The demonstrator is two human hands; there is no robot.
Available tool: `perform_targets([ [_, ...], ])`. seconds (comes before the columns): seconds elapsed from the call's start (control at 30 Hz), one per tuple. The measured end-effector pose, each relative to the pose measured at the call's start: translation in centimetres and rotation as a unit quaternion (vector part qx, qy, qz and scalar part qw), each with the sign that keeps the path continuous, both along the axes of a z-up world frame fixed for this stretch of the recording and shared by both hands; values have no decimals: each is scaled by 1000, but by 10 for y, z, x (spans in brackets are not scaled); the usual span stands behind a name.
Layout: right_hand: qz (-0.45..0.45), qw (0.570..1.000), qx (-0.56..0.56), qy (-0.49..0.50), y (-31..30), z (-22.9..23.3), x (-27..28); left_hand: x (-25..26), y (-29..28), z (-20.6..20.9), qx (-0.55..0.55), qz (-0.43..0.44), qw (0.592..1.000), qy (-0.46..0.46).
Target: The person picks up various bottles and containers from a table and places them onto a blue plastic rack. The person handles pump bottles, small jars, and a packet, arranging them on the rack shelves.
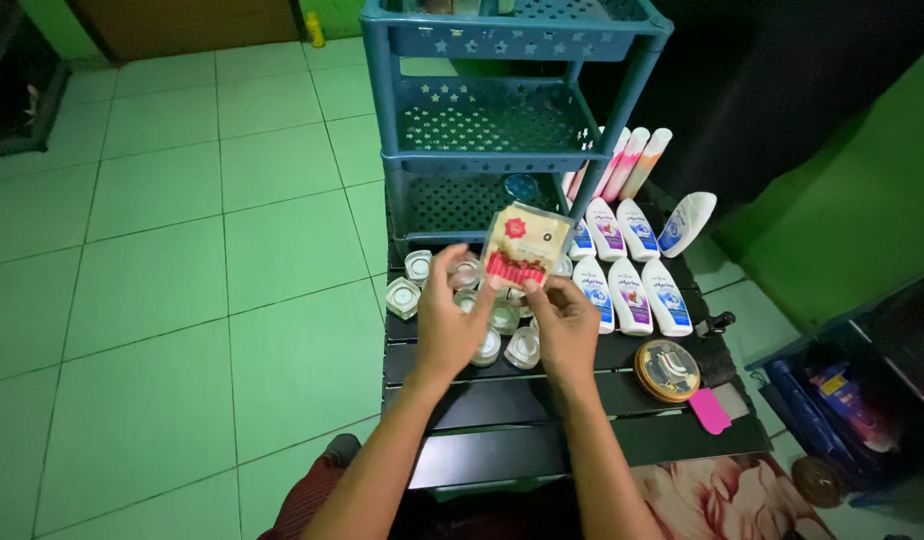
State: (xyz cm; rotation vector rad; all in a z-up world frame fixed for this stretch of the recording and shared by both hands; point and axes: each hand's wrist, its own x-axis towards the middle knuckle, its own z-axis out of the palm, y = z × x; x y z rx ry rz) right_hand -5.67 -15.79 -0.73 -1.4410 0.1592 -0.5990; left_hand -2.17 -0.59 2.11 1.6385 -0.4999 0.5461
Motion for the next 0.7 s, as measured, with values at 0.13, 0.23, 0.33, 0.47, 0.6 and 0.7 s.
perform_targets([
  [0.13,-79,991,-104,-37,13,9,-4,-11,-7,3,72,5,992,-101],
  [0.23,-114,951,-270,-97,27,23,-15,-11,-11,-2,-14,-131,991,-35],
  [0.33,-92,919,-365,-118,40,38,-26,0,-14,-14,-139,-238,951,140],
  [0.47,-83,900,-398,-156,45,43,-32,15,-5,-23,-217,-258,911,236],
  [0.6,-116,969,-208,-60,36,34,-22,18,4,-20,-288,-330,859,264],
  [0.7,-55,993,-103,-22,18,24,-15,17,6,-18,-266,-335,851,304],
])
